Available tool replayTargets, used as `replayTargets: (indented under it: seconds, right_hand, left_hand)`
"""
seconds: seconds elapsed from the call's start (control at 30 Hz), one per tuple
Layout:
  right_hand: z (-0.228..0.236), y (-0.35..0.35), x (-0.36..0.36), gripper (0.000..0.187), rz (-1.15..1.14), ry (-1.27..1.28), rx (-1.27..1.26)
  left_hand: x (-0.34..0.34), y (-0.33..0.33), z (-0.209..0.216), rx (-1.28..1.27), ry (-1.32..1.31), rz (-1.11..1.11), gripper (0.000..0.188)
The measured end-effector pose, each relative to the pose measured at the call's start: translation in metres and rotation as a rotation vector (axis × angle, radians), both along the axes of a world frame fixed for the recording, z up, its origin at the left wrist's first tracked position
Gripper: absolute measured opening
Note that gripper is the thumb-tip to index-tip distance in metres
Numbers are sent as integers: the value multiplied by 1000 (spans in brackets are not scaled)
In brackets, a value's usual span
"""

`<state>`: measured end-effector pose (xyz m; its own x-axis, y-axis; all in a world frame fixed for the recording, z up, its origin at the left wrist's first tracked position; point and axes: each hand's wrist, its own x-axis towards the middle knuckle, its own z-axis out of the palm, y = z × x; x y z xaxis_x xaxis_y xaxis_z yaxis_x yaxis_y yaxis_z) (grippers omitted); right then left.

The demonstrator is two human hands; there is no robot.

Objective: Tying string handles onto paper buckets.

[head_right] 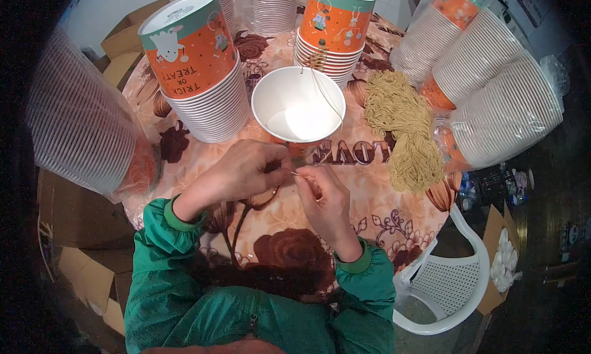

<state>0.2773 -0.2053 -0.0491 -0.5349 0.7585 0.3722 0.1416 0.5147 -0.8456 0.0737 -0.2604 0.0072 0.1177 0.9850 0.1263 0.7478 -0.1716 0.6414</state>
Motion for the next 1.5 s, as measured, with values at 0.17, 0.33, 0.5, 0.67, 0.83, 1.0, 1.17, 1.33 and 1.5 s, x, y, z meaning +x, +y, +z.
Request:
replayTargets:
  seconds: [0.17, 0.33, 0.5, 0.67, 0.83, 1.0, 1.17, 1.33, 1.5]
  right_hand:
    - [1, -3, -2, 11, 13, 14, 54]
    - [-4, -1, 0, 9, -8, 145, -35]
    - [-4, -4, -1, 10, -14, 120, -36]
    - [-3, -3, 0, 10, -28, 124, -25]
    - [-6, -3, -1, 10, -59, 95, 40]
    - [-6, -4, -1, 9, -49, 91, 38]
    - [-7, -3, 0, 9, -34, 61, 6]
    - [-9, -6, -9, 11, -28, 155, -120]
    - [-18, -2, -8, 10, -22, 124, -47]
  left_hand:
    - [0, 0, 4, -19, -5, -18, 15]
    - [-3, 3, 9, -59, -21, -5, 15]
    - [-17, 2, 0, 52, -95, 21, 20]
    - [-11, 4, -3, 54, -145, -37, 25]
    - [-6, 5, -1, -109, -289, -56, 27]
    - [-4, 4, 0, -164, -214, -56, 18]
    - [1, 3, 1, -70, -117, -1, 16]
    - [5, 0, -2, 10, 13, 3, 17]
    - [7, 0, -1, -6, 2, 4, 17]
